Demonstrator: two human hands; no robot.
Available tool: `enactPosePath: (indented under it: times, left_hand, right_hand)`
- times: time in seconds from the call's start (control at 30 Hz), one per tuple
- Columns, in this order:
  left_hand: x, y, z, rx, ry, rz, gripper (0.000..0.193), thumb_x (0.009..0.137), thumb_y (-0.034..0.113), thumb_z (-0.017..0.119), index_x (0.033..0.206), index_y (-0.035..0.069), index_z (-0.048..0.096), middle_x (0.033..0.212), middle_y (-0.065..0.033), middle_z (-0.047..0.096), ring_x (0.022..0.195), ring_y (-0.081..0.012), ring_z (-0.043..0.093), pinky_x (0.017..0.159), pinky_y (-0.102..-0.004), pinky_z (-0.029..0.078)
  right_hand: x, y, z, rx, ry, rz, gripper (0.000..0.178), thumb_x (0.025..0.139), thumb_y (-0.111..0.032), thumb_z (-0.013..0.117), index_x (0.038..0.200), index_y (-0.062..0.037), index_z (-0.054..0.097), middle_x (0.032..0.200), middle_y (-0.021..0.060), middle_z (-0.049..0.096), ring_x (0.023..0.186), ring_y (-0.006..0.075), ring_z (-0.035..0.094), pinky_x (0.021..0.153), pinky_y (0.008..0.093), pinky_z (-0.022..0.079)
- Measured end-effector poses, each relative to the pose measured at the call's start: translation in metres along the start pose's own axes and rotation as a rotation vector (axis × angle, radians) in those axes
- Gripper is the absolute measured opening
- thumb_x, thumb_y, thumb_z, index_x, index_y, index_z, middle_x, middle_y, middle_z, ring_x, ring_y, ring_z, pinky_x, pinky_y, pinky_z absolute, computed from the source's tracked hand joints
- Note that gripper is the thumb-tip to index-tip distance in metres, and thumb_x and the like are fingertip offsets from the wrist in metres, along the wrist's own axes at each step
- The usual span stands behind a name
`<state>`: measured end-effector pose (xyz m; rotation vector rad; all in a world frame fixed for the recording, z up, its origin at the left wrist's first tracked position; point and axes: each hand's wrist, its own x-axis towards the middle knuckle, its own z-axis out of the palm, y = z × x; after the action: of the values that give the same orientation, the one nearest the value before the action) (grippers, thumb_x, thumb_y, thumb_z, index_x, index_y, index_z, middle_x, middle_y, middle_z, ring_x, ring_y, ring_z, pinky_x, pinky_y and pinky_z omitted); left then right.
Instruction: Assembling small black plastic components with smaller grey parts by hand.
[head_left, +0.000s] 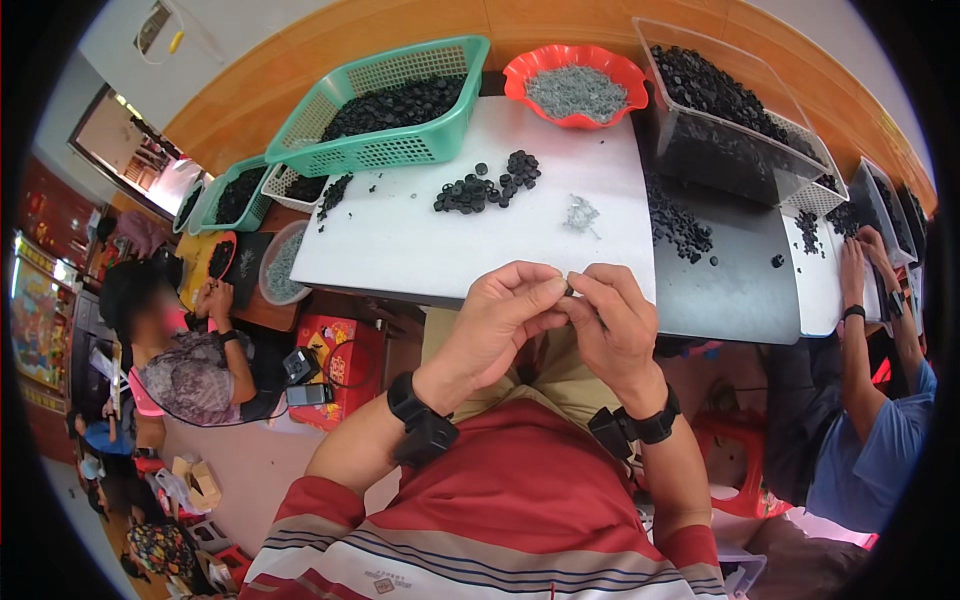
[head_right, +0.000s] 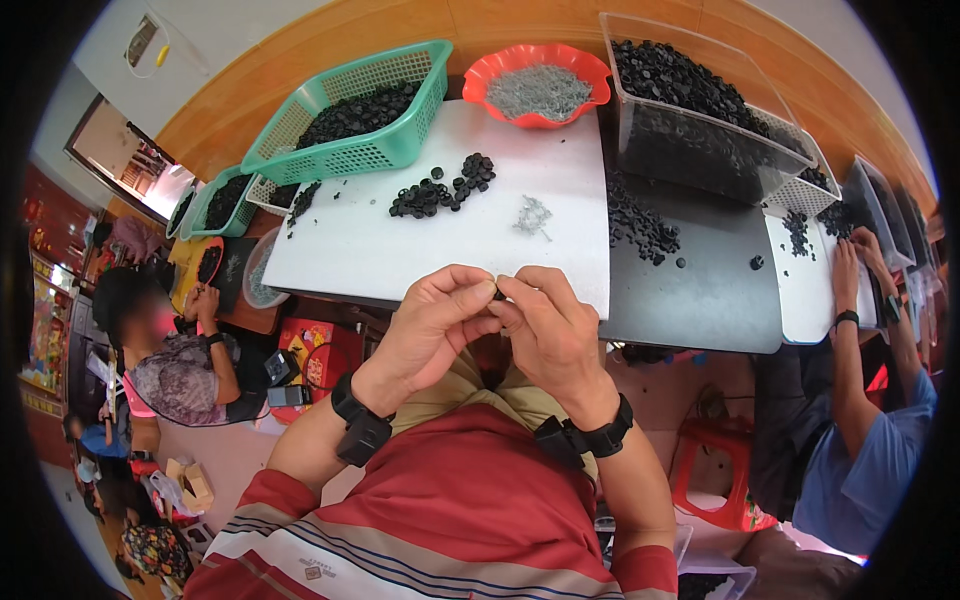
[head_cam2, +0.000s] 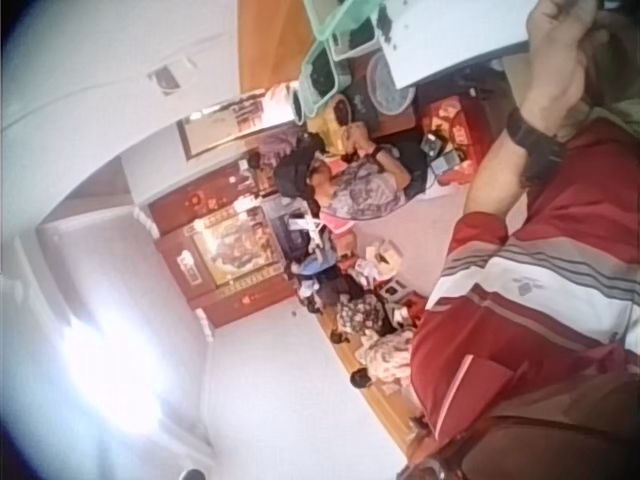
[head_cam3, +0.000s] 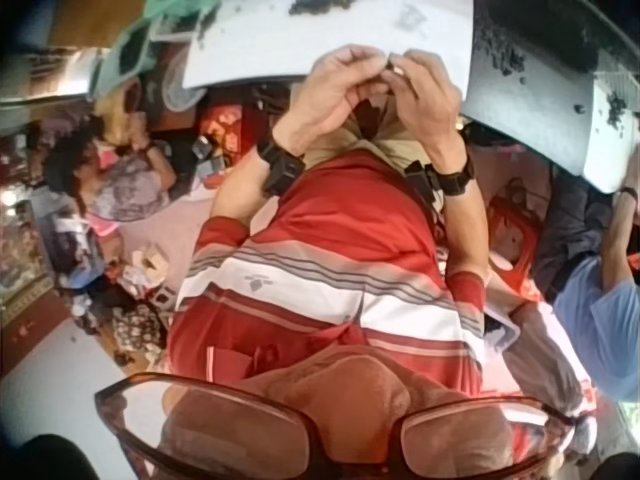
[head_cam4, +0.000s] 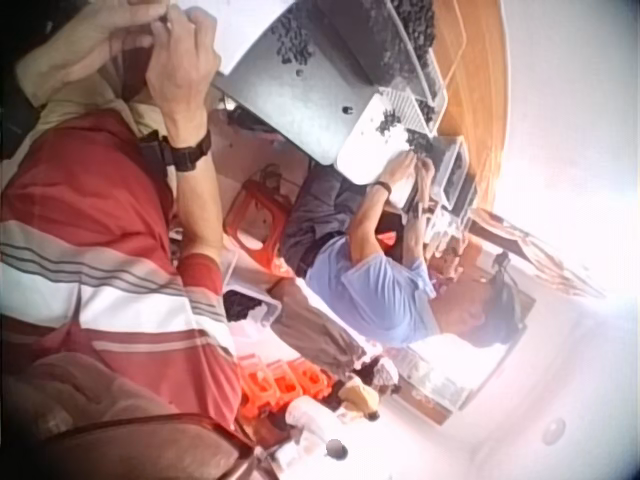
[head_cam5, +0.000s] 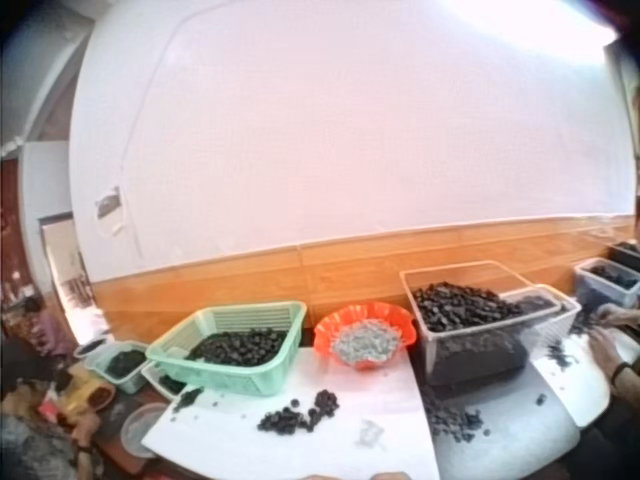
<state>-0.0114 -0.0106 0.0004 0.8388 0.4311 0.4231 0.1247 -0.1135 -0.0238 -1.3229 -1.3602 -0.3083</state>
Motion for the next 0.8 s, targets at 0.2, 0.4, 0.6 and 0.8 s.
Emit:
enactPosePath:
  times: [0.2,0.4,0.6,0.8]
  left_hand:
    - [-0.003,0.003,0.003,0.23,0.035,0.087,0.019,0.098,0.012,0.067,0.113,0.002,0.065,0.106,-0.0071,0.071,0.093,-0.0137,0.07,0.082,-0.0273,0.06]
    - [0.019,0.022,-0.022,1.142,0.234,0.511,0.023,0.09,0.013,0.074,0.109,0.002,0.07,0.105,-0.0081,0.071,0.089,-0.0169,0.068,0.075,-0.0288,0.056]
    - [0.053,0.048,-0.045,1.806,0.367,0.922,0.022,0.081,0.009,0.074,0.103,0.006,0.074,0.103,-0.0089,0.066,0.098,-0.0304,0.058,0.084,-0.0406,0.051]
    - [0.077,0.054,-0.055,1.978,0.384,0.859,0.017,0.081,0.009,0.075,0.098,0.007,0.075,0.105,-0.0071,0.06,0.099,-0.0295,0.055,0.081,-0.0408,0.051]
  right_hand:
    - [-0.004,0.0,-0.001,0.041,0.012,0.095,0.022,0.086,0.0,0.074,0.105,-0.0012,0.065,0.096,0.0127,0.064,0.068,0.0224,0.065,0.054,0.0304,0.052]
    - [-0.01,0.009,-0.004,0.201,0.016,0.258,0.017,0.09,-0.001,0.072,0.105,0.0007,0.063,0.098,0.0116,0.062,0.065,0.0153,0.061,0.055,0.0259,0.049]
    - [-0.017,0.01,-0.006,0.315,0.032,0.341,0.013,0.092,0.001,0.069,0.104,0.0028,0.063,0.099,0.0098,0.06,0.066,0.0112,0.06,0.054,0.0239,0.048]
    - [-0.019,0.014,-0.007,0.406,0.026,0.41,0.012,0.093,0.003,0.067,0.104,0.0034,0.063,0.1,0.0096,0.06,0.068,0.0105,0.062,0.055,0.0224,0.05]
